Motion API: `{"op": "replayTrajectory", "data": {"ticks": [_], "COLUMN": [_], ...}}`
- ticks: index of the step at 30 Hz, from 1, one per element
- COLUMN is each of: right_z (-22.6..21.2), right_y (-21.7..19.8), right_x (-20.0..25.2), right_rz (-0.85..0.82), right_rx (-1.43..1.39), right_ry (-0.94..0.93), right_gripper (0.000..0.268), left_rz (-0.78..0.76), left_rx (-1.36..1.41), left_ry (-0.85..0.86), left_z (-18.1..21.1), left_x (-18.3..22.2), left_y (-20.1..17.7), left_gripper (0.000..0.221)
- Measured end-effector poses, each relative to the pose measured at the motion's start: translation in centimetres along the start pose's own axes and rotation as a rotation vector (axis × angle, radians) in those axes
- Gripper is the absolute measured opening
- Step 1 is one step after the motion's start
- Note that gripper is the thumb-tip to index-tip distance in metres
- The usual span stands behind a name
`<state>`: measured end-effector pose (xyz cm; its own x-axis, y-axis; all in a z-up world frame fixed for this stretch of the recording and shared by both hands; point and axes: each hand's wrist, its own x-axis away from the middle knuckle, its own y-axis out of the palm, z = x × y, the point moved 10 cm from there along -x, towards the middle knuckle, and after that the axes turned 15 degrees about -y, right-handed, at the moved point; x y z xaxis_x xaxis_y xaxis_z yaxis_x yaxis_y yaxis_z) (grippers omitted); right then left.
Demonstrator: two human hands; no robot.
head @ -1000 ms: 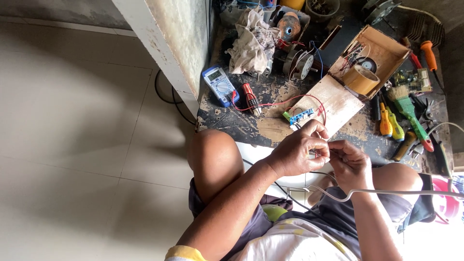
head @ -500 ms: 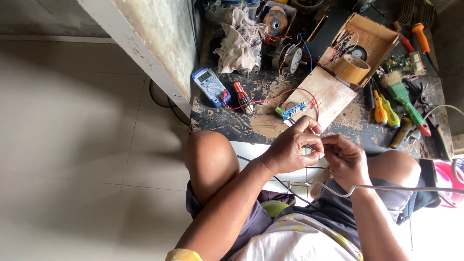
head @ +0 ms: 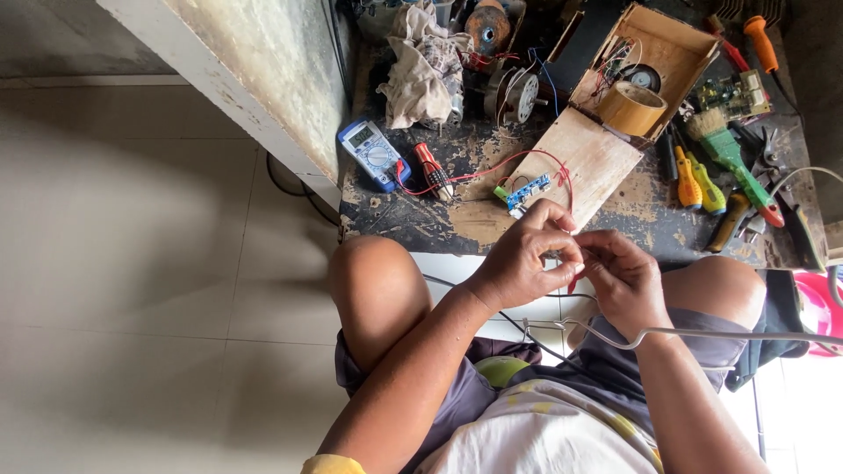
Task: Wiring and organizing connections on a small circuit board as part of an electronics repair task.
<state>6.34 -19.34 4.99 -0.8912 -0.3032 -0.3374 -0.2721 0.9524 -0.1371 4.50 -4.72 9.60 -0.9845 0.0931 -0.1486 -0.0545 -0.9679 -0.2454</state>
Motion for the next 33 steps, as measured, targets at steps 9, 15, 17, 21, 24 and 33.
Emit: {"op": "replayTrajectory", "data": {"ticks": [9,15,17,21,24,33], "right_z": [-0.3,-0.3,-0.9,-0.6,2.2,6.8], "right_y": [1.5,1.3,0.9,-0.8,-1.8,1.1], "right_x": [-0.1,-1.8,-3.4,-7.1,-10.7,-20.3], "right_rz": [-0.076,0.010,0.019,-0.015,-0.036,-0.232], "right_rx": [-0.001,0.015,0.055,0.165,0.370,0.768], "right_ry": [0.005,-0.042,-0.066,-0.101,-0.025,-0.334], "right_gripper": [0.025,0.017,0.017,0.021,0.025,0.041], "left_rz": [0.154,0.240,0.252,0.250,0.231,0.325], "left_rx": [0.120,0.114,0.091,0.133,0.327,0.340], "left_ry": [-0.138,-0.295,-0.296,-0.299,-0.296,-0.439], "left_z": [-1.7,-6.1,-6.5,-7.0,-6.9,-8.6], "left_x": [-0.3,-0.2,0.1,0.0,-0.2,-2.0], "left_y": [-2.9,-3.6,-3.9,-4.5,-4.6,-7.3], "left_gripper": [0.003,0.009,0.010,0.011,0.016,0.011]}}
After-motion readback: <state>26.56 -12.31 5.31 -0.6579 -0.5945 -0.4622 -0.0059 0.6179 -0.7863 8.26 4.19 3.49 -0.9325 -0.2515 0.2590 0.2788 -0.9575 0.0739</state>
